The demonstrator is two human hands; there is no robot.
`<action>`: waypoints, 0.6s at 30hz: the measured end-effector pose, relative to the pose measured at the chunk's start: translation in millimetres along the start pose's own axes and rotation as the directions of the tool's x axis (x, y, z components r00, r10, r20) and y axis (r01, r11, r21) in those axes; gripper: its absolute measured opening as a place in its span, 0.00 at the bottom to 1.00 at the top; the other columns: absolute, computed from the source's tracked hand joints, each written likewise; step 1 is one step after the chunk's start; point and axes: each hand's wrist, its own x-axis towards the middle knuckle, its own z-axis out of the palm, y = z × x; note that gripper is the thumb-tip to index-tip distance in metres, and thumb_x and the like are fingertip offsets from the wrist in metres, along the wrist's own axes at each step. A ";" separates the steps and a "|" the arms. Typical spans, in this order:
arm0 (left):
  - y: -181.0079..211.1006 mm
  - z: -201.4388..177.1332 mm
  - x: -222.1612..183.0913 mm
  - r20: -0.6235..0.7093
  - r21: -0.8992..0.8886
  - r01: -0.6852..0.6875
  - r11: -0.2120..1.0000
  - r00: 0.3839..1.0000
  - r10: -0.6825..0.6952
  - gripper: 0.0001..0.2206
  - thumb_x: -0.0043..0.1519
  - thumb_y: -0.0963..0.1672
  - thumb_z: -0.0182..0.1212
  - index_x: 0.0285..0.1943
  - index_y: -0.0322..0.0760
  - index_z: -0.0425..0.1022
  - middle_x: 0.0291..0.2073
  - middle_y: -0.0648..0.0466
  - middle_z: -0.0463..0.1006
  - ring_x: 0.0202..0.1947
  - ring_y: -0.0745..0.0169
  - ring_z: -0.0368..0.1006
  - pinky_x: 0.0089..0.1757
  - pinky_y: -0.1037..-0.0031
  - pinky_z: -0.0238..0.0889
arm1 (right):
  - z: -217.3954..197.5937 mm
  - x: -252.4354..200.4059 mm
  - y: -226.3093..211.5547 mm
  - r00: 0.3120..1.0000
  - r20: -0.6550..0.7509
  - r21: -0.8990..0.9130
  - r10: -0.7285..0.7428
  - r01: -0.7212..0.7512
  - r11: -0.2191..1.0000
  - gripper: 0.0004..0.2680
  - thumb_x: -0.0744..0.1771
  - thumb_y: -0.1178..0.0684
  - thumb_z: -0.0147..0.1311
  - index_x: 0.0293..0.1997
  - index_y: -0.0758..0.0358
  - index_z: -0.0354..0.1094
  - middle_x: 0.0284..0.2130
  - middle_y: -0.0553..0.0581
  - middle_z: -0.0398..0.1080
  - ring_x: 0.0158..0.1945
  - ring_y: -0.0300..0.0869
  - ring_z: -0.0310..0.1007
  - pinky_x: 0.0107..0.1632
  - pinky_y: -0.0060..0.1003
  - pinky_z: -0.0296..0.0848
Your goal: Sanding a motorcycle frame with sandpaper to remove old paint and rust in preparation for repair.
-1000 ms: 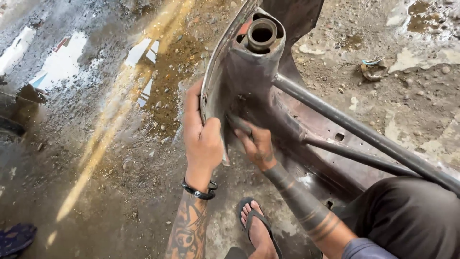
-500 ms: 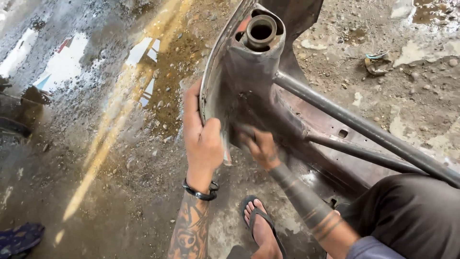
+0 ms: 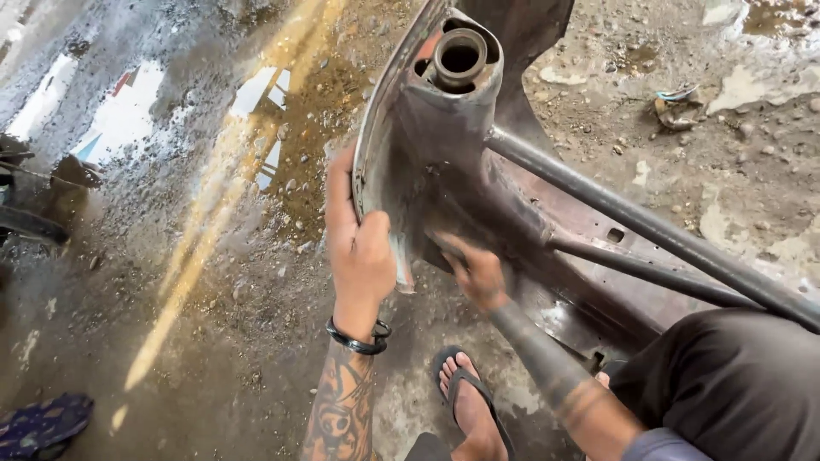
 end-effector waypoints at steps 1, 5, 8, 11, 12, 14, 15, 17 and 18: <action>1.3 -0.6 0.0 -0.006 0.003 -0.004 1.000 1.000 0.004 0.36 0.45 0.34 0.38 0.70 0.31 0.61 0.56 0.38 0.72 0.57 0.46 0.68 0.61 0.45 0.59 | -2.8 -0.9 2.5 1.000 0.003 0.004 -0.006 0.006 1.000 0.08 0.66 0.61 0.61 0.48 0.71 0.77 0.35 0.71 0.79 0.42 0.62 0.80 0.43 0.52 0.79; 2.7 -0.8 -3.4 0.028 -0.047 0.018 0.999 0.999 -0.017 0.35 0.46 0.35 0.39 0.69 0.31 0.62 0.53 0.40 0.73 0.53 0.47 0.69 0.60 0.45 0.61 | -2.5 28.2 -4.3 0.980 0.100 0.004 0.170 -0.171 0.985 0.05 0.67 0.54 0.59 0.37 0.64 0.77 0.28 0.62 0.79 0.39 0.55 0.80 0.40 0.51 0.76; -3.2 -4.1 4.1 0.043 -0.069 -0.018 0.997 0.999 0.021 0.35 0.46 0.34 0.38 0.69 0.31 0.61 0.53 0.40 0.73 0.55 0.49 0.68 0.59 0.45 0.62 | -7.6 70.5 -73.4 1.000 0.010 0.172 0.015 -0.016 0.985 0.04 0.67 0.52 0.61 0.39 0.58 0.79 0.31 0.56 0.80 0.42 0.48 0.82 0.43 0.41 0.78; -2.2 -3.6 0.2 0.027 -0.060 -0.003 0.998 1.000 0.005 0.35 0.46 0.35 0.38 0.70 0.32 0.62 0.54 0.39 0.73 0.56 0.50 0.68 0.60 0.44 0.61 | 1.1 52.5 -61.0 1.000 -0.031 0.206 -0.001 0.007 0.978 0.04 0.68 0.54 0.60 0.44 0.59 0.79 0.34 0.58 0.81 0.44 0.51 0.82 0.44 0.41 0.79; 0.5 -2.8 3.2 0.012 -0.040 -0.013 0.999 1.000 0.013 0.36 0.46 0.35 0.39 0.70 0.32 0.62 0.56 0.38 0.72 0.57 0.49 0.68 0.61 0.44 0.60 | 9.5 45.9 -39.6 0.999 -0.041 0.165 0.030 -0.023 0.986 0.05 0.68 0.55 0.60 0.44 0.61 0.79 0.33 0.59 0.81 0.42 0.50 0.82 0.43 0.43 0.79; 6.5 2.0 1.5 -0.006 -0.017 -0.013 1.000 1.000 0.013 0.36 0.46 0.35 0.39 0.71 0.31 0.61 0.58 0.37 0.72 0.58 0.46 0.68 0.62 0.43 0.59 | 1.3 -5.4 -3.3 0.997 0.010 0.034 0.074 -0.074 0.997 0.06 0.68 0.58 0.58 0.48 0.64 0.77 0.36 0.63 0.81 0.43 0.57 0.81 0.44 0.50 0.79; 9.9 4.7 2.0 -0.020 -0.001 -0.011 1.000 1.000 0.011 0.36 0.46 0.35 0.39 0.71 0.30 0.60 0.59 0.35 0.72 0.59 0.44 0.68 0.62 0.43 0.59 | -2.6 -27.3 16.4 0.991 0.048 -0.106 0.124 -0.119 0.987 0.08 0.68 0.61 0.56 0.52 0.66 0.76 0.39 0.66 0.80 0.43 0.63 0.79 0.44 0.57 0.78; -2.3 2.0 7.3 0.001 0.029 -0.043 0.999 0.999 0.043 0.36 0.47 0.35 0.40 0.71 0.29 0.59 0.60 0.37 0.70 0.60 0.45 0.67 0.64 0.45 0.56 | 3.4 13.9 2.1 0.977 0.093 -0.100 0.191 -0.182 0.978 0.09 0.68 0.56 0.57 0.51 0.67 0.76 0.40 0.68 0.79 0.48 0.64 0.77 0.49 0.57 0.76; -6.9 -0.9 0.7 0.026 0.068 -0.031 0.997 0.999 0.030 0.35 0.47 0.35 0.40 0.72 0.28 0.58 0.61 0.38 0.69 0.62 0.46 0.66 0.66 0.48 0.54 | 4.7 18.5 -8.9 0.942 0.159 -0.096 0.295 -0.282 0.955 0.11 0.69 0.50 0.58 0.50 0.67 0.75 0.41 0.70 0.78 0.52 0.65 0.75 0.54 0.58 0.73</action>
